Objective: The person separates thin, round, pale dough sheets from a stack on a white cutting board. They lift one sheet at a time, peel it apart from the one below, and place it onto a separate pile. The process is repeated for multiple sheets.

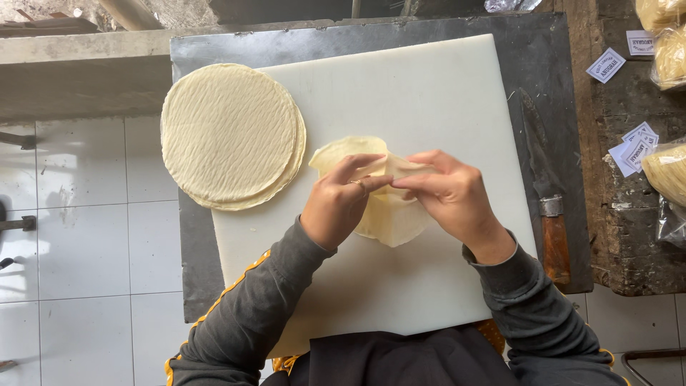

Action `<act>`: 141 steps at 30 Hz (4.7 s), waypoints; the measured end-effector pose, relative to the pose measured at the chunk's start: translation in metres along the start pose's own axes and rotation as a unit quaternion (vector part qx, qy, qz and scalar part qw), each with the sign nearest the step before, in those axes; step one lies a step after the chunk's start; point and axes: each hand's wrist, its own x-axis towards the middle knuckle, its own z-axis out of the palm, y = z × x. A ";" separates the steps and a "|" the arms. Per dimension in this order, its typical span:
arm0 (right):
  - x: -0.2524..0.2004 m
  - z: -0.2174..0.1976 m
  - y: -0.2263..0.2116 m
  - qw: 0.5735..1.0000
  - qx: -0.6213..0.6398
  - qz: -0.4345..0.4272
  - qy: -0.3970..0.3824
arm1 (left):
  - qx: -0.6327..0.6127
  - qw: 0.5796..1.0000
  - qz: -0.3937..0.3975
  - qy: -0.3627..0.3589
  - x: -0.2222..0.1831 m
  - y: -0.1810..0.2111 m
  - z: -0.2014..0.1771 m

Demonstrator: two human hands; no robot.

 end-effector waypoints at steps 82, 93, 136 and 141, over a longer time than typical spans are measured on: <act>-0.034 -0.156 -0.055 0.979 -0.060 0.192 0.038 | 0.365 0.910 -0.166 0.102 -0.054 -0.009 -0.111; -0.003 -0.120 -0.073 0.933 0.075 -0.145 -0.320 | -0.485 0.853 -0.136 -0.137 -0.016 0.033 -0.037; 0.014 0.083 -0.052 0.950 -0.236 -0.073 -0.191 | 0.178 0.967 -0.024 -0.182 -0.009 -0.088 -0.135; 0.018 0.105 -0.083 0.969 -0.126 -0.200 -0.072 | 0.196 0.973 0.004 -0.125 -0.012 -0.043 -0.145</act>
